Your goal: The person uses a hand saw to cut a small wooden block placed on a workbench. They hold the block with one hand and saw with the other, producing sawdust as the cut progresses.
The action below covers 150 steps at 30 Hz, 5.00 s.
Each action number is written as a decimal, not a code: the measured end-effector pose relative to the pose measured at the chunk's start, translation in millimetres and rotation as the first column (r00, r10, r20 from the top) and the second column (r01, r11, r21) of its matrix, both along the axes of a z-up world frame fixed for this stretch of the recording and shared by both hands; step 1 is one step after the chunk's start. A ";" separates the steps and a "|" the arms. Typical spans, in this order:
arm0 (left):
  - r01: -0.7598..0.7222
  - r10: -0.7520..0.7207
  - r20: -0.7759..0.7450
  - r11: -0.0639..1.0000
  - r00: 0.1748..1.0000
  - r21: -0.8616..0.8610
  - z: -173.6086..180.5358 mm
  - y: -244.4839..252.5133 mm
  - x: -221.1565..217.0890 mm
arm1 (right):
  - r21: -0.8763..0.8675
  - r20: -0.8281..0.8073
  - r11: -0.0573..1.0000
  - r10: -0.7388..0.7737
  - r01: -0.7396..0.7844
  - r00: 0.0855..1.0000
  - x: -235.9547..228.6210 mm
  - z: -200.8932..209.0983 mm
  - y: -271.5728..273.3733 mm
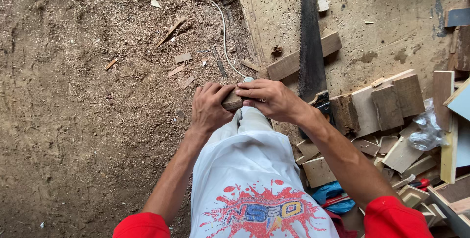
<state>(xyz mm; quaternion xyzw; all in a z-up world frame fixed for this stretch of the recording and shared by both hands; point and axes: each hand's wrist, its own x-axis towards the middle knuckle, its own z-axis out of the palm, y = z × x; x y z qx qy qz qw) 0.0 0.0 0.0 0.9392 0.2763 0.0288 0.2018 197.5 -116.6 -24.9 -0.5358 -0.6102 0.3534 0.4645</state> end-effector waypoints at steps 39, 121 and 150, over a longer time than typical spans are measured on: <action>0.083 -0.080 -0.094 0.996 0.992 0.028 0.8 -1.8 44.1 | 0.017 0.050 0.967 -0.256 0.256 0.965 32.8 4.9 -13.7; -0.264 0.082 -0.348 0.815 0.934 -0.516 -103.1 -15.4 136.7 | -0.144 0.481 0.365 -0.786 0.920 0.388 -44.6 -113.7 -171.9; 0.070 -0.079 -0.339 0.997 0.937 -0.039 -121.7 0.3 81.9 | -0.489 0.565 0.423 -0.513 0.763 0.646 -2.3 -132.1 -194.0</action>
